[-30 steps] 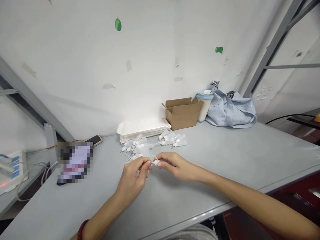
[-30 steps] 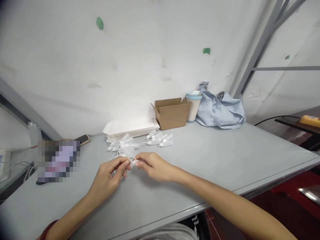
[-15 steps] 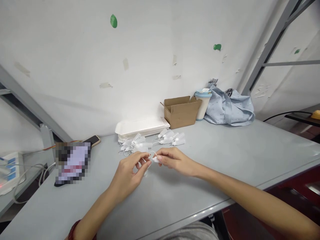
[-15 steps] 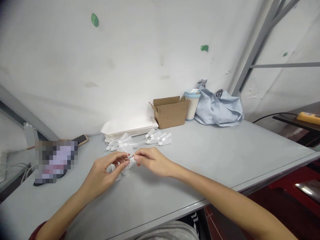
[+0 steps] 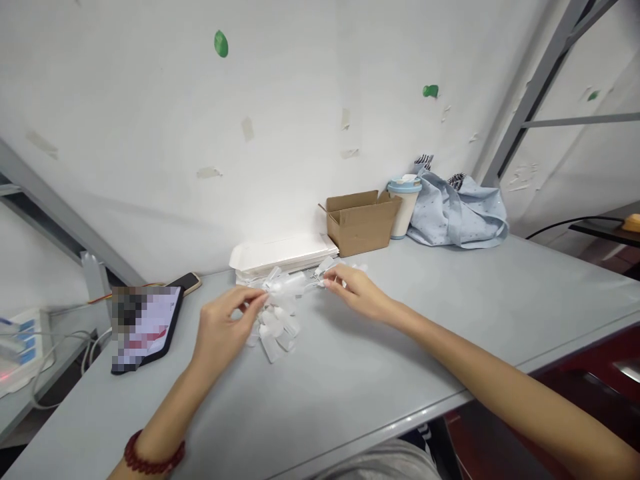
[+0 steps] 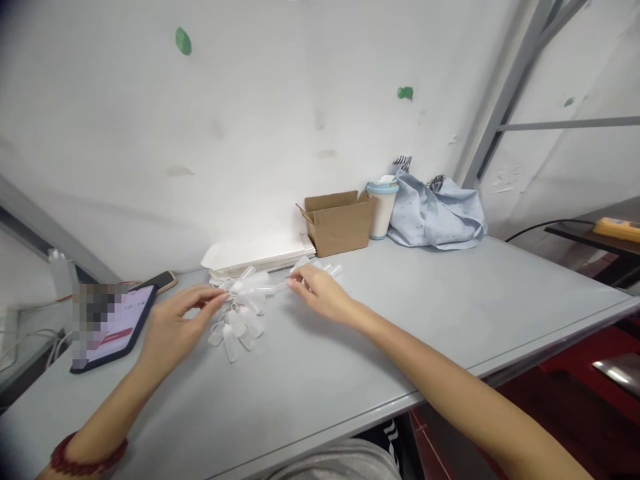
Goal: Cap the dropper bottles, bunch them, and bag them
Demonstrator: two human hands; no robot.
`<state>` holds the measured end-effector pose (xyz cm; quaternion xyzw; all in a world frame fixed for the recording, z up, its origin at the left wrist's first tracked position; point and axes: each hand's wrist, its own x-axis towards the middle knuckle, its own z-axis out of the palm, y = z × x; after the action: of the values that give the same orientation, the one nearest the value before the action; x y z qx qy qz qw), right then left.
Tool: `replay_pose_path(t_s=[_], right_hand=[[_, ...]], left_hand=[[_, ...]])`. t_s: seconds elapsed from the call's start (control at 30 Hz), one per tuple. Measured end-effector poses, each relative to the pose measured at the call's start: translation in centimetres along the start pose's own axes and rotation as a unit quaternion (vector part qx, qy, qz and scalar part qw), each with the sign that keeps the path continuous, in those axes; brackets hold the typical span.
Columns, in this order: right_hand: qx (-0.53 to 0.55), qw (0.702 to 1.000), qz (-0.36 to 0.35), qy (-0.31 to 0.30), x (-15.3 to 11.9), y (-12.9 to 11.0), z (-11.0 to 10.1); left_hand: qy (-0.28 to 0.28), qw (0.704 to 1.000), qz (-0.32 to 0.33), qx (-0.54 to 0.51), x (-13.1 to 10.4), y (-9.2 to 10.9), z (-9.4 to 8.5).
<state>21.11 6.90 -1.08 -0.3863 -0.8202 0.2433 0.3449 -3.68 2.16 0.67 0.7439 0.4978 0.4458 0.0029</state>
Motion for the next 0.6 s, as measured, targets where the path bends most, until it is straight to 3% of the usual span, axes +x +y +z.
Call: replay_pose_path(t_s=[0.07,0.13,0.37,0.6], right_hand=[[-0.089,0.995,-0.020,0.039,0.5,1.7,-0.4],[-0.168,0.984,-0.041,0.037,1.0,3.0,-0.6],[-0.312,0.948,-0.064,-0.007,2.6,4.7,0.2],[-0.364,0.928,-0.071,-0.031,3.2,5.1,0.3]], left_hand=[[0.046,0.998,-0.022,0.022,0.4,-1.2,-0.2],[0.067,0.997,-0.031,0.039,0.6,-2.2,-0.1],[0.032,0.993,-0.069,0.093,0.4,-4.1,1.0],[0.022,0.987,-0.120,0.099,0.7,-3.5,0.6]])
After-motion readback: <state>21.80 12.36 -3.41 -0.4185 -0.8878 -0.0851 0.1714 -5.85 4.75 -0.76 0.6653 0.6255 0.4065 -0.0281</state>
